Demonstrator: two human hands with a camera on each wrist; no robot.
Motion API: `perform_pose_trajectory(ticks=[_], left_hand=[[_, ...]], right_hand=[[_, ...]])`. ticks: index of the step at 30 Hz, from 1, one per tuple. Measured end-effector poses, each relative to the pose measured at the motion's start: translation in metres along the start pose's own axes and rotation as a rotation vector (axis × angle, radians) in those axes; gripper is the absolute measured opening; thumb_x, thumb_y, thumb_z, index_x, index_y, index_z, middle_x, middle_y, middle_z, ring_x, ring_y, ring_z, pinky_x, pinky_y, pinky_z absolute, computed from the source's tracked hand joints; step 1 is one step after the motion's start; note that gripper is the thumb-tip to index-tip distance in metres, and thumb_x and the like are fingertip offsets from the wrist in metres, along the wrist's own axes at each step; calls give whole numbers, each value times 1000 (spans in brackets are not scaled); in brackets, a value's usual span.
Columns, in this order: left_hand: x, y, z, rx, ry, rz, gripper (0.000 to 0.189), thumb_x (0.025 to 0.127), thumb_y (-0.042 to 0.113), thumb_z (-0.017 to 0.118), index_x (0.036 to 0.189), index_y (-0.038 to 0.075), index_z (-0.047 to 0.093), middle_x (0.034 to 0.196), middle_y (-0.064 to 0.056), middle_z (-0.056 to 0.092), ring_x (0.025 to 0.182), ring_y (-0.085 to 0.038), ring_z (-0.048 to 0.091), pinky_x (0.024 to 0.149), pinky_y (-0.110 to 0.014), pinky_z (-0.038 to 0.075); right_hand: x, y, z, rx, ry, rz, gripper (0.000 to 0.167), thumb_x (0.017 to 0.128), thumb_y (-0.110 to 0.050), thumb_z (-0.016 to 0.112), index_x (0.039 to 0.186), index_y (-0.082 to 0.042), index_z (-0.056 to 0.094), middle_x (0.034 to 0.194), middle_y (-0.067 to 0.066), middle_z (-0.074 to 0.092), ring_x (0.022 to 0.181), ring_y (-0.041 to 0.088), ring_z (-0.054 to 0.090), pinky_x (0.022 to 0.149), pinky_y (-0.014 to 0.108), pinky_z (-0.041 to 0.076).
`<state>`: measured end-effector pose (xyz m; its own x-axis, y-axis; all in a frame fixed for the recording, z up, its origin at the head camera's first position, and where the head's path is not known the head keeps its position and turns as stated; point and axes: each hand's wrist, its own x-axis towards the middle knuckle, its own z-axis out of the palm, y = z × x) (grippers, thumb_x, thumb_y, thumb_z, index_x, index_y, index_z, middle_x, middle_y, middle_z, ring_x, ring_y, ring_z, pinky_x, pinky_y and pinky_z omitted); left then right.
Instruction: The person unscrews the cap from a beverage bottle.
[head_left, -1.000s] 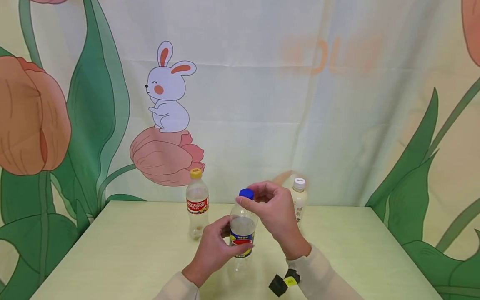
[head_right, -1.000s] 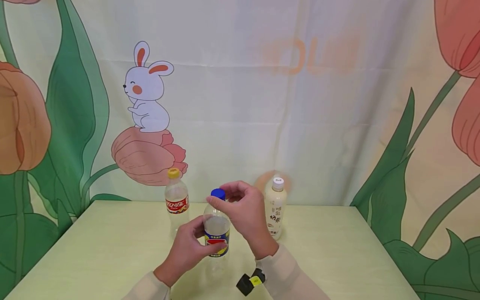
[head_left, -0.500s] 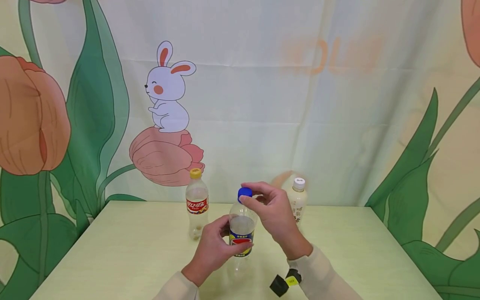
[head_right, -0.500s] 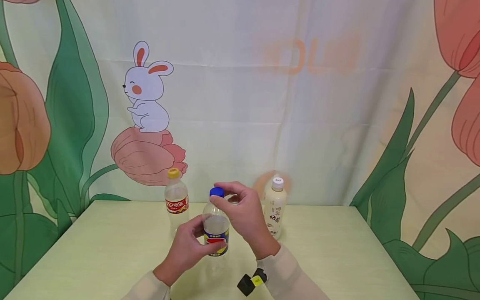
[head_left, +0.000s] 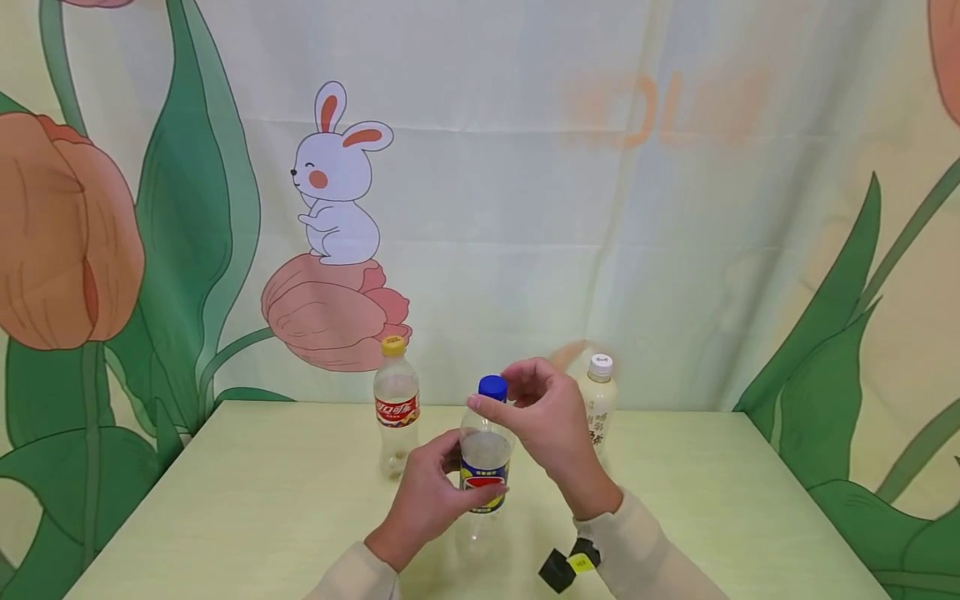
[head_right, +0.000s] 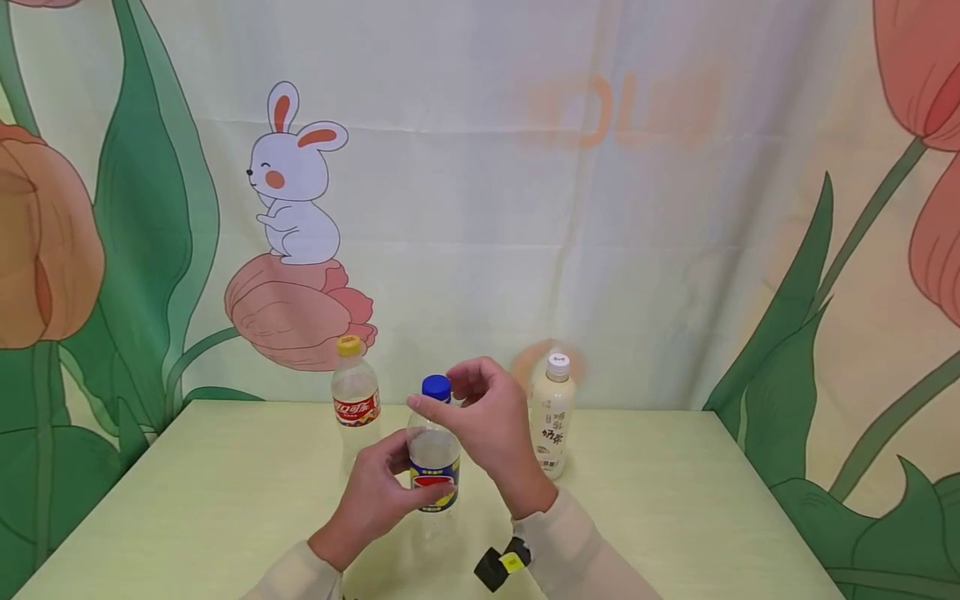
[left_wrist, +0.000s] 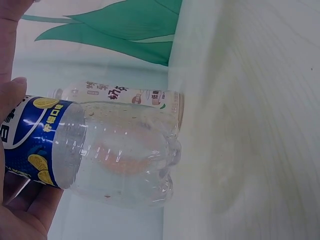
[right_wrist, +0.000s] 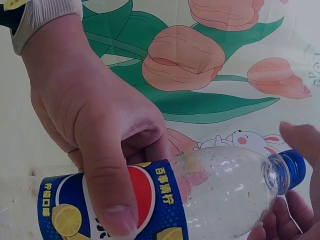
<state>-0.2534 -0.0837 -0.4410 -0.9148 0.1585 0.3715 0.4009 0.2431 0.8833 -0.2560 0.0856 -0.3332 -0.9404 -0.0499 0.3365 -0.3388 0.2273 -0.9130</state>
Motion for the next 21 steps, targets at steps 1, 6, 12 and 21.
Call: perform_pose_trajectory(ticks=[1,6,12,21], left_hand=[[0,0,0,-5,0,0,57,75,33,93,123,23,66,118,4,73,106,-16,72,93,-27,60],[0,-1,1,-11,2,7,57,73,32,94,122,23,66,116,5,74,104,-14,72,92,-24,59],[0,1,0,-8,-3,-1,57,74,33,94,123,23,66,117,4,73,106,-16,72,96,-36,60],[1,2,0,-14,6,-8,58,74,30,94,124,22,66,118,3,74,106,-18,73,97,-42,60]], right_hand=[[0,-1,0,-4,8,2,41,73,-32,94,101,-14,69,93,5,71,85,23,63,76,33,55],[-1,-2,0,-24,27,-17,34,76,-30,93,98,-14,73,91,4,72,82,22,64,73,32,56],[0,-3,-3,2,-4,-52,29,80,-27,89,103,-14,77,96,4,74,87,22,65,77,32,56],[2,2,-6,50,-101,-125,27,89,-19,81,115,-13,78,104,7,73,94,20,64,84,29,54]])
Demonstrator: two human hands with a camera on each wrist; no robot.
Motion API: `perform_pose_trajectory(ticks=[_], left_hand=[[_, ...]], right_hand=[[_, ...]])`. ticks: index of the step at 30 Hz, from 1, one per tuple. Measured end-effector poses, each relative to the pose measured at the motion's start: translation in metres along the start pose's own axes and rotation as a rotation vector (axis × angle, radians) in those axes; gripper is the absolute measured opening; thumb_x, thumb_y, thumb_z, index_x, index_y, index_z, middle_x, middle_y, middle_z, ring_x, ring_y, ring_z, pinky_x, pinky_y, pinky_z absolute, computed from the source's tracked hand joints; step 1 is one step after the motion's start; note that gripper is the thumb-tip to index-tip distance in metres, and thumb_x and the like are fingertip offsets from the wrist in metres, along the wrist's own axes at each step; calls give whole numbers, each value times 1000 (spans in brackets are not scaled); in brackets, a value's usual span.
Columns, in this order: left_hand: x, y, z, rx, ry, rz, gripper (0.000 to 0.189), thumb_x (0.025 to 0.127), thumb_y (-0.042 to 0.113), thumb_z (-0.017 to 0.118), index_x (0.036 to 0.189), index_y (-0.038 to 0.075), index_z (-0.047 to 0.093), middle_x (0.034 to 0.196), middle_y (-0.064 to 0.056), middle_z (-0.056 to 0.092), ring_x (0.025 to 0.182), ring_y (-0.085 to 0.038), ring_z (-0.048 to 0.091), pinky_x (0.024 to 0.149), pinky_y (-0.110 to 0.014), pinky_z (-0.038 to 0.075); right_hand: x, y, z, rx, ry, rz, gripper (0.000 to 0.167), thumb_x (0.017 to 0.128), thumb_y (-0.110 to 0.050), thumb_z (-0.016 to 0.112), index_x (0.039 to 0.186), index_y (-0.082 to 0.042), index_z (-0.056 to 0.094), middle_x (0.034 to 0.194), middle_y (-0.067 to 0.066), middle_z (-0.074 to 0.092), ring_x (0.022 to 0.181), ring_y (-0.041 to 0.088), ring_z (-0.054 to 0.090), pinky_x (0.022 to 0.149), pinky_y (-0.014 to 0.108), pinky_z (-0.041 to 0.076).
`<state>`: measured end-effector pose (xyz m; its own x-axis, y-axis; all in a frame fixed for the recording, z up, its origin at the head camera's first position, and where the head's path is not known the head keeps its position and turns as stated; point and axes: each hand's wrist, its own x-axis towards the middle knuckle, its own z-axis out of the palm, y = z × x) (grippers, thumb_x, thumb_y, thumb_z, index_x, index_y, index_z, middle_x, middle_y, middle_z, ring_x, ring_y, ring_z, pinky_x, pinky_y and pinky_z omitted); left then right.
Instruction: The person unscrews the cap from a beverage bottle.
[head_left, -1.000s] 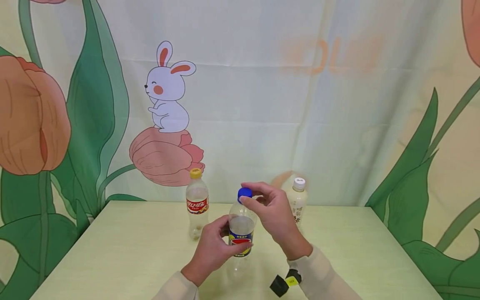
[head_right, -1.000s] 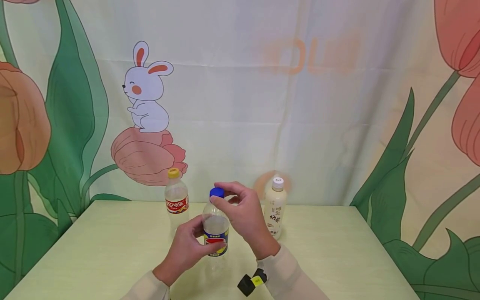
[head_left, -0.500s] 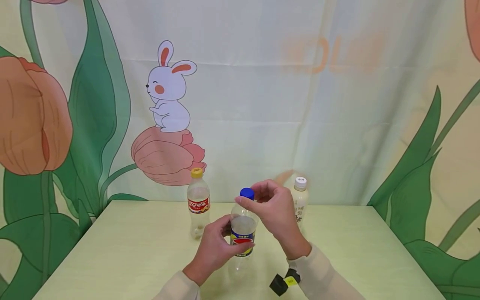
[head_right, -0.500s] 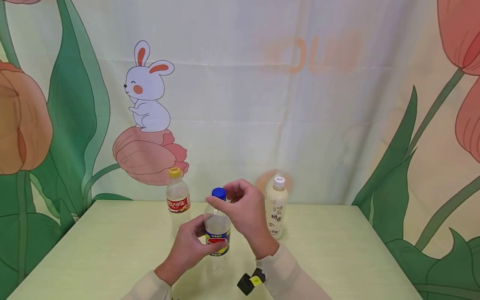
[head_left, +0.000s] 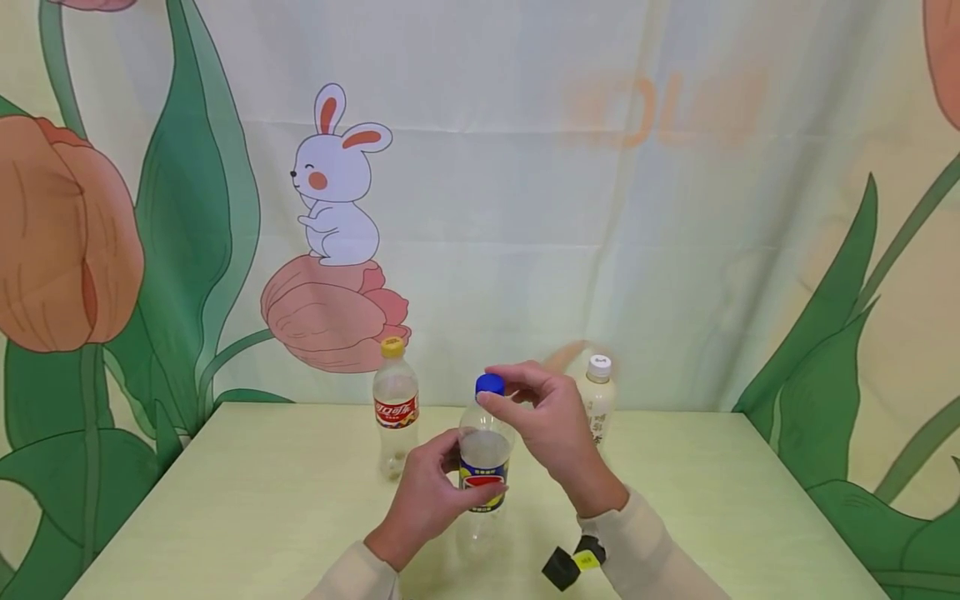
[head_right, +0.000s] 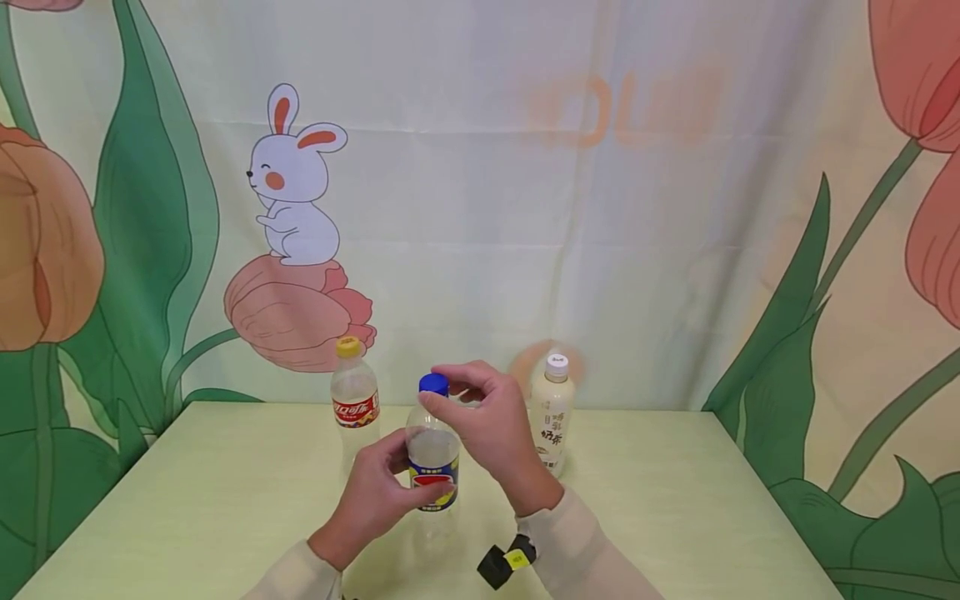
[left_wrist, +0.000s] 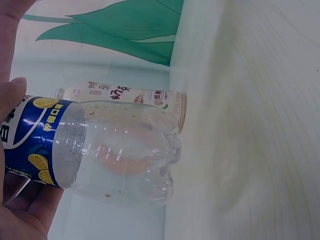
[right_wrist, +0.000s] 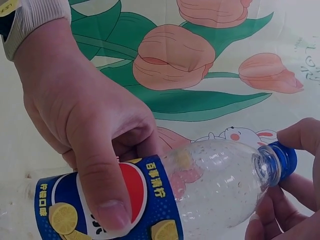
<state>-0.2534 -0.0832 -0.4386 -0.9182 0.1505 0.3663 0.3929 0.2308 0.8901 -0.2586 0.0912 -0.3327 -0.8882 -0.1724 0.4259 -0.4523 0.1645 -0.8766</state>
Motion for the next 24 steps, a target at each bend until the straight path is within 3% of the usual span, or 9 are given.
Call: perform_pose_trajectory(ticks=[9,16,20,24], left_hand=[[0,0,-1,8,-10,-10,59,76,33,92,128,22,64,122,0,73,109,-20,72,97,-40,60],[0,-2,0,26,-15,-2,59,76,34,92,127,22,64,121,1,73,109,-19,72,96,-36,60],[0,-2,1,19,-16,-3,59,76,34,92,127,22,64,121,1,73,109,-19,72,98,-40,59],[1,-3,1,15,-15,-11,60,77,35,91,128,21,64,121,0,73,109,-20,72,98,-43,59]], right_hand=[[0,-1,0,0,-13,34,35,89,-20,81,122,-11,74,108,9,71,98,21,63,87,30,53],[0,-2,2,-63,93,97,39,75,-31,93,102,-14,71,96,4,72,86,22,65,78,32,56],[1,-2,1,-77,107,76,33,74,-29,94,95,-14,73,90,4,73,81,22,65,74,32,56],[1,-3,0,-64,90,66,29,77,-27,91,98,-14,76,91,4,73,82,22,66,74,33,56]])
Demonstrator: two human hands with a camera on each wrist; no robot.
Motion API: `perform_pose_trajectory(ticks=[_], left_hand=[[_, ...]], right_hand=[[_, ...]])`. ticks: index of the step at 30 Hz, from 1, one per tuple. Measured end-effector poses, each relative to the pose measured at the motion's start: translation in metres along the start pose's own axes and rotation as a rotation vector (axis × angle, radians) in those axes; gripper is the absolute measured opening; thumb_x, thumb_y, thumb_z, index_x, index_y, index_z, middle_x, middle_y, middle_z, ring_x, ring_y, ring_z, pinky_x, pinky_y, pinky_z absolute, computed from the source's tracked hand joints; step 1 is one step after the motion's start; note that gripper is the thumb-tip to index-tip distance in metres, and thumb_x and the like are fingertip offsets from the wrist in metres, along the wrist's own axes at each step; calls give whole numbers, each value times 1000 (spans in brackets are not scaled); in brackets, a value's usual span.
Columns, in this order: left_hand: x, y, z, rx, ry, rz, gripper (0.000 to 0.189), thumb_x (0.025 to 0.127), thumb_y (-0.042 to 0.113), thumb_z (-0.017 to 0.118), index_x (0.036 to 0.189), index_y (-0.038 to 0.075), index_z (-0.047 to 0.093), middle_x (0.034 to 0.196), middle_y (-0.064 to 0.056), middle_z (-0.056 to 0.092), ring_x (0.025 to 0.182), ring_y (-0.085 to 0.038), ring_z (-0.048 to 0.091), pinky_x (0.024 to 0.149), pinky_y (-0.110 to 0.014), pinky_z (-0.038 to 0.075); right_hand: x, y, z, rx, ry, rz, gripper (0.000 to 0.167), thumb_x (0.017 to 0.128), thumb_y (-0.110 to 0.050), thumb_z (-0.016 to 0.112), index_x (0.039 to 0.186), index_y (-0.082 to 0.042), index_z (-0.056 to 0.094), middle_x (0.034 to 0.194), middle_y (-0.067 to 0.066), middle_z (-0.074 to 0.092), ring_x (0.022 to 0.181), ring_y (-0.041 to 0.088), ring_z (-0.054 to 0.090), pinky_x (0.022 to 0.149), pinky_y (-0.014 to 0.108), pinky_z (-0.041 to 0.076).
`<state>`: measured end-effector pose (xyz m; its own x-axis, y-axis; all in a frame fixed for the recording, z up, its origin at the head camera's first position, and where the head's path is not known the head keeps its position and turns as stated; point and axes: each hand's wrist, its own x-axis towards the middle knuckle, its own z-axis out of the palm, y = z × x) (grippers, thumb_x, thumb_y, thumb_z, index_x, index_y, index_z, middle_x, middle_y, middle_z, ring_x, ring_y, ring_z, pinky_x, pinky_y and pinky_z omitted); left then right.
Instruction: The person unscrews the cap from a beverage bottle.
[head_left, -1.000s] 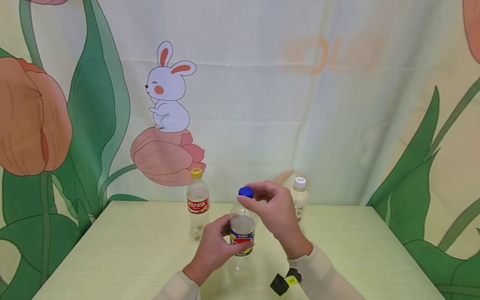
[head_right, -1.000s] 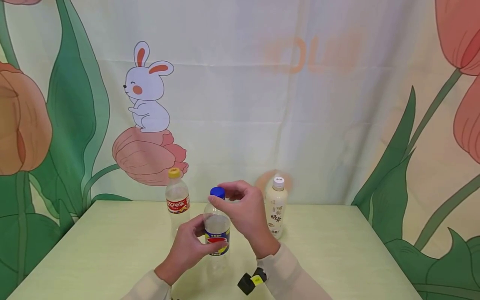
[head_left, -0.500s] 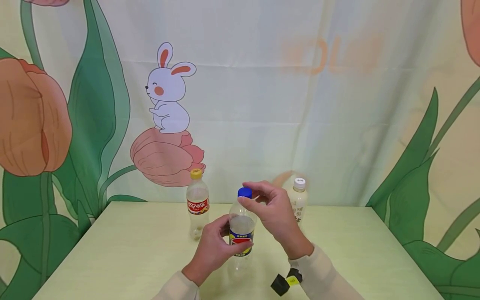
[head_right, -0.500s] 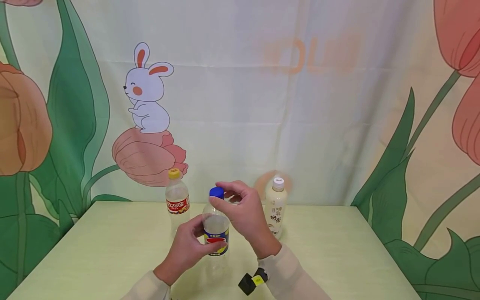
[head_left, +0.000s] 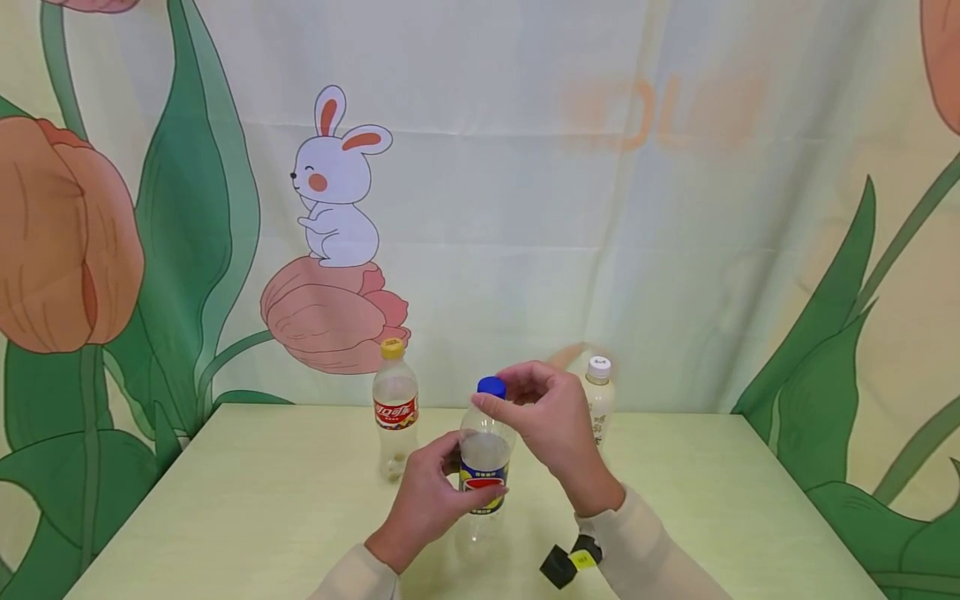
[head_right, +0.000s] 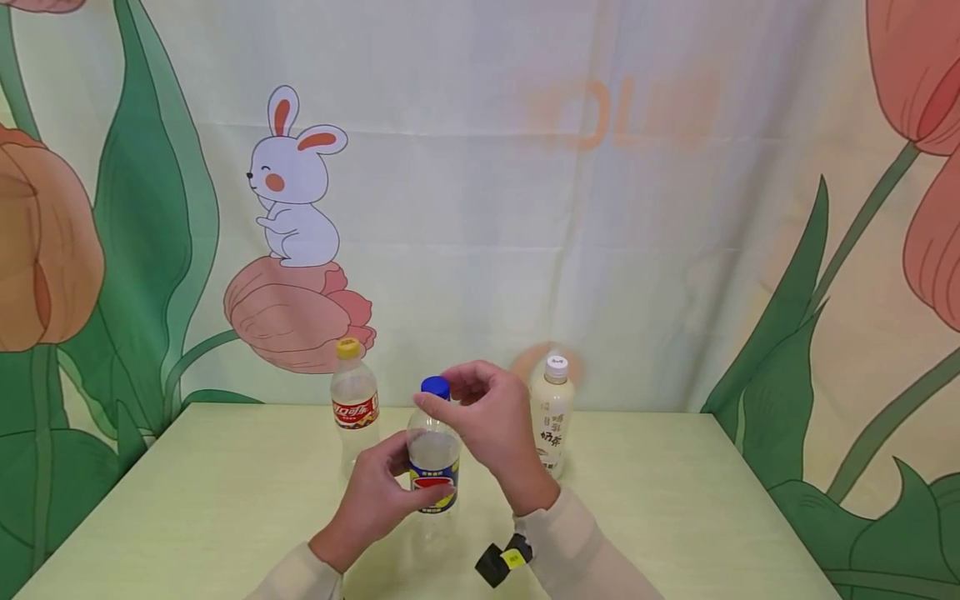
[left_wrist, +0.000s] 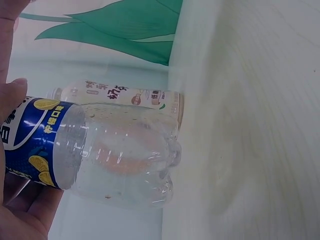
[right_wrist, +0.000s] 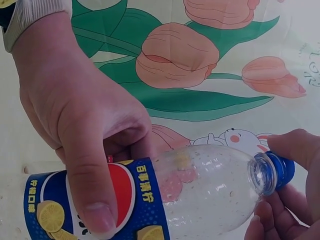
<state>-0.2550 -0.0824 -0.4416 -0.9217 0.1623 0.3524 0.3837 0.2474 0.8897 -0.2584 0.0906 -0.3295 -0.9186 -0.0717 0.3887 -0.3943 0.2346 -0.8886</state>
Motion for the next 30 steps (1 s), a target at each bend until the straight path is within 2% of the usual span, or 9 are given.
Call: perform_pose_trajectory(ticks=[10,15,20,24,30], left_hand=[[3,-4,0,4,-7,-8,61,77,35,91,129,21,63,123,0,72,110,-20,71,97,-37,60],[5,-3,1,12,-3,-18,61,77,31,92,129,20,64,123,-1,73,110,-21,71,99,-42,59],[10,-6,3,40,6,-55,61,77,30,92,129,18,63,125,-5,72,113,-25,71,100,-45,58],[16,-10,4,61,25,-65,62,77,29,92,130,15,62,126,-8,72,114,-28,71,100,-45,58],[26,-18,6,60,67,-39,58,77,23,92,126,14,63,121,-7,73,110,-26,72,99,-44,59]], right_hand=[[0,-2,-3,26,-35,-38,25,82,-24,87,104,-15,80,98,4,76,89,22,69,78,34,59],[0,-2,-5,28,-25,-71,27,83,-22,87,107,-14,80,100,5,75,89,20,69,78,30,59],[1,1,-5,23,-7,-88,27,83,-21,87,109,-14,80,100,4,75,89,20,68,80,29,58],[0,4,-5,24,-3,-94,27,84,-21,86,109,-14,79,100,4,75,90,19,68,82,30,58],[-3,11,-4,21,-10,-78,26,84,-21,86,108,-15,79,98,3,75,89,19,68,83,29,57]])
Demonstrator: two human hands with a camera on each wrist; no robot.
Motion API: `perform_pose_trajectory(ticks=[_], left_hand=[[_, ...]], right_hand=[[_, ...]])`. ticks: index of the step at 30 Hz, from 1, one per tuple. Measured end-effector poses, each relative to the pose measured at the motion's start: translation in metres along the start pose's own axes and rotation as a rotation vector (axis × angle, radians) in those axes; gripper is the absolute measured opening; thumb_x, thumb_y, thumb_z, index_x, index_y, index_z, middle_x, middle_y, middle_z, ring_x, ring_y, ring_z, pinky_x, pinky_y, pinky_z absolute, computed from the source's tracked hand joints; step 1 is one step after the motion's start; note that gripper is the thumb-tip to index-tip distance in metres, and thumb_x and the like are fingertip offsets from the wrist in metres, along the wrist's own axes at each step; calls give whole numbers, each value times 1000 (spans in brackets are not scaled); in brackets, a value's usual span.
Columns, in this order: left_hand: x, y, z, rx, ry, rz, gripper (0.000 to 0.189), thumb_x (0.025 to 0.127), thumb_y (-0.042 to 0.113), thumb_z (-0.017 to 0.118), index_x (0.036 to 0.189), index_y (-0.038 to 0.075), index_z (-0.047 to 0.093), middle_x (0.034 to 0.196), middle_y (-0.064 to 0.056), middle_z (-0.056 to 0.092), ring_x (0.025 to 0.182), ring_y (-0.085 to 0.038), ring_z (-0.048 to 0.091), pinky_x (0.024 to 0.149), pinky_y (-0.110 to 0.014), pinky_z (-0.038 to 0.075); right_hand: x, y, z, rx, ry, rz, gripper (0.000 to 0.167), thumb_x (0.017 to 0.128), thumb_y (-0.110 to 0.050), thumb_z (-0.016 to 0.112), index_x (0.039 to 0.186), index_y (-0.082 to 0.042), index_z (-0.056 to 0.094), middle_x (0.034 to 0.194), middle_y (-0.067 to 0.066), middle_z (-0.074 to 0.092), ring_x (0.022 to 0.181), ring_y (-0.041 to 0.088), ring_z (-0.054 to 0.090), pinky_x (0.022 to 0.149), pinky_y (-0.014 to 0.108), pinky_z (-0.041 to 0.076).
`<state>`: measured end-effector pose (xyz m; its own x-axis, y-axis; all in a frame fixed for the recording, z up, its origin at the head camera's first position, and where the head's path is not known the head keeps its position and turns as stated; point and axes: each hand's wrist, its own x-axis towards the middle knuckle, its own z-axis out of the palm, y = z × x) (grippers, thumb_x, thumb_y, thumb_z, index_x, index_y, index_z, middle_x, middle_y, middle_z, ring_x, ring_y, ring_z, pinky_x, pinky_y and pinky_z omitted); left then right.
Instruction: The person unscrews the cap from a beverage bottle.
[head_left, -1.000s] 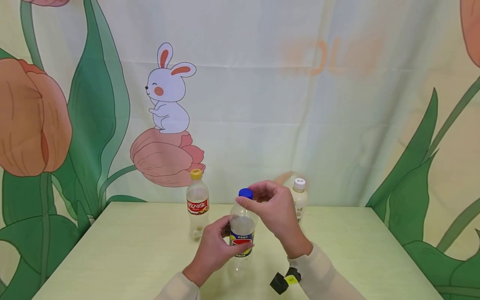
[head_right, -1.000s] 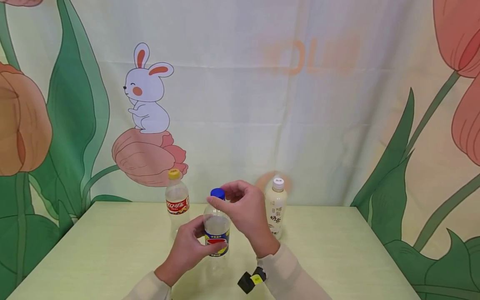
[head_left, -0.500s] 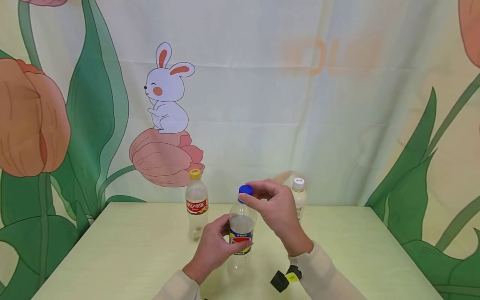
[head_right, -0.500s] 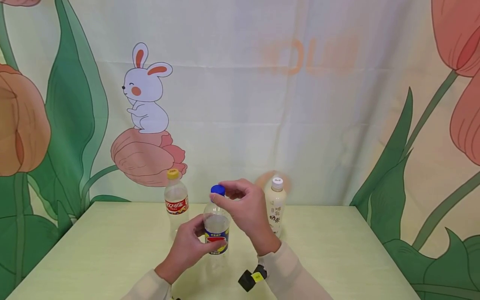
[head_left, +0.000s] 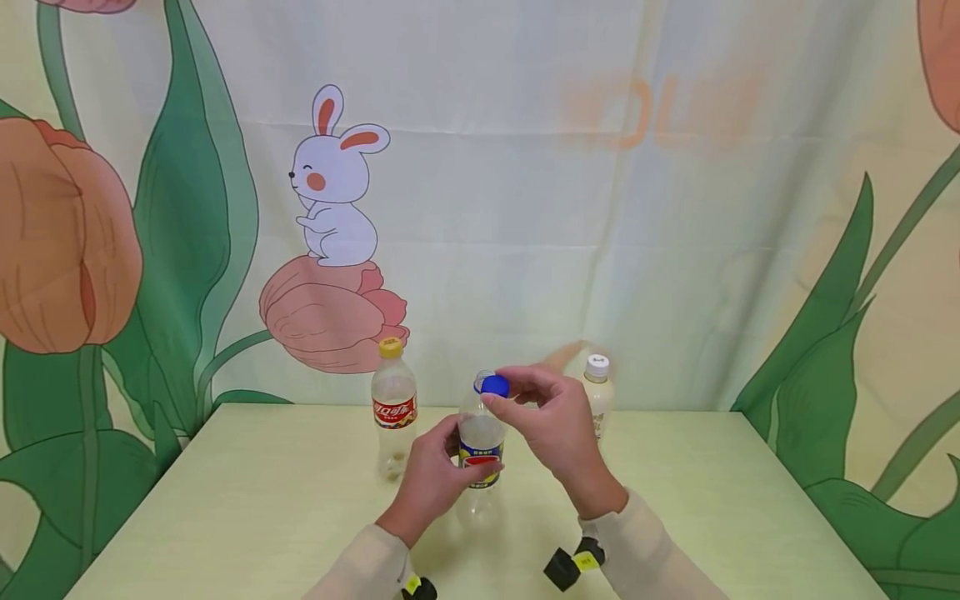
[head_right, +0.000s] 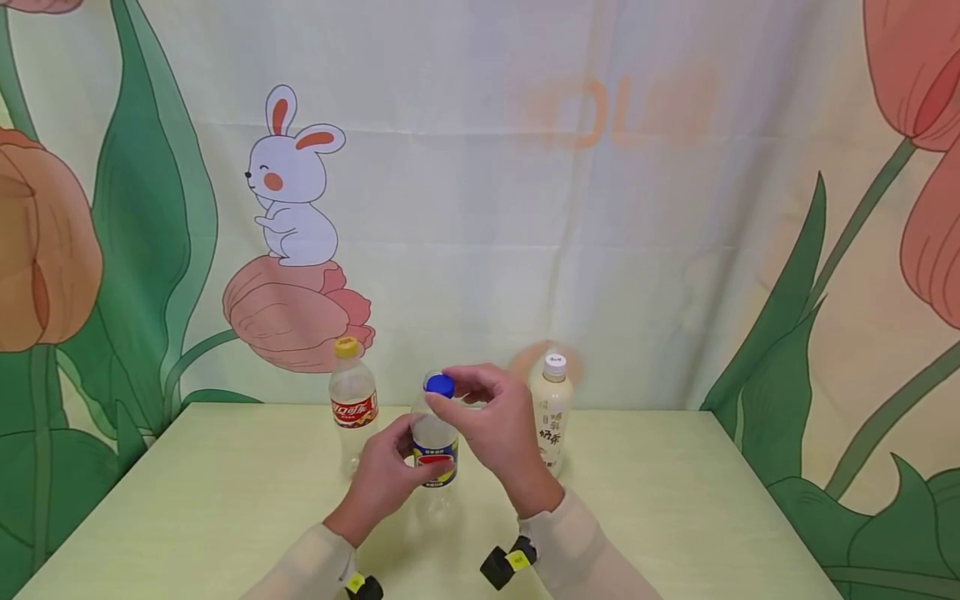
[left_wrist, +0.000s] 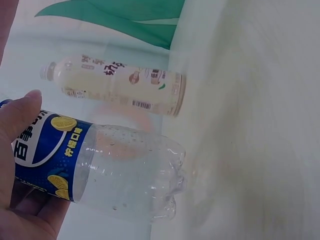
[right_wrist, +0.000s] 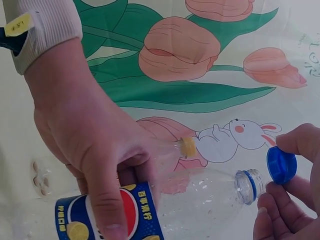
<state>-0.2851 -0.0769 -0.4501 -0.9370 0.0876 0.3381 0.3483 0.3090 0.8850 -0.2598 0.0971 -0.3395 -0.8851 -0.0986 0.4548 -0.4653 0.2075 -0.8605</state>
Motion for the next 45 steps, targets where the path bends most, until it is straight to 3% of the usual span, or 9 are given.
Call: perform_pose_trajectory(ticks=[5,11,18,23,29,33,38,45], left_hand=[[9,-4,3,7,10,-8,58,77,23,92,127,18,63,123,-4,73,114,-25,71,101,-43,57],[18,-5,6,42,-4,-53,54,81,25,89,129,18,63,125,-3,72,118,-27,67,102,-43,57],[28,-10,8,111,34,-52,54,82,9,86,131,11,63,124,-11,72,114,-28,68,103,-47,56],[29,-12,6,126,46,-79,56,82,12,87,132,11,62,125,-10,72,114,-29,68,103,-49,56],[31,-14,5,86,22,-100,59,79,27,90,130,15,62,128,-7,71,117,-27,68,104,-48,55],[34,-14,7,86,24,-92,61,78,28,91,130,16,62,127,-7,72,116,-27,69,103,-47,56],[38,-14,8,80,34,-84,63,78,27,91,132,14,61,128,-9,71,117,-29,69,102,-48,56],[44,-16,12,80,37,-95,63,80,26,89,135,13,59,131,-10,70,121,-30,67,104,-49,55]], right_hand=[[-2,12,1,-16,-39,22,27,83,-19,86,109,-14,79,96,6,76,87,19,68,81,26,57],[-4,37,1,-39,-171,-12,27,81,-16,87,107,-14,78,99,5,77,87,18,68,79,27,58],[-12,67,0,-19,-318,-75,25,80,-13,87,104,-11,78,97,7,76,87,33,68,79,25,59],[-21,82,2,-37,-398,-57,28,81,-16,87,107,-12,78,98,6,76,89,36,67,79,25,59],[-29,105,7,-94,-440,-7,25,80,-19,88,102,-15,77,96,3,76,89,36,68,80,30,59],[-32,120,11,-126,-471,8,25,82,-22,87,104,-14,78,96,4,77,88,31,69,79,35,60],[-34,137,15,-148,-507,52,24,82,-23,87,102,-14,78,95,4,77,84,18,67,76,23,56],[-35,152,21,-187,-507,83,22,79,-22,88,98,-14,79,91,0,77,84,17,67,76,21,55]])
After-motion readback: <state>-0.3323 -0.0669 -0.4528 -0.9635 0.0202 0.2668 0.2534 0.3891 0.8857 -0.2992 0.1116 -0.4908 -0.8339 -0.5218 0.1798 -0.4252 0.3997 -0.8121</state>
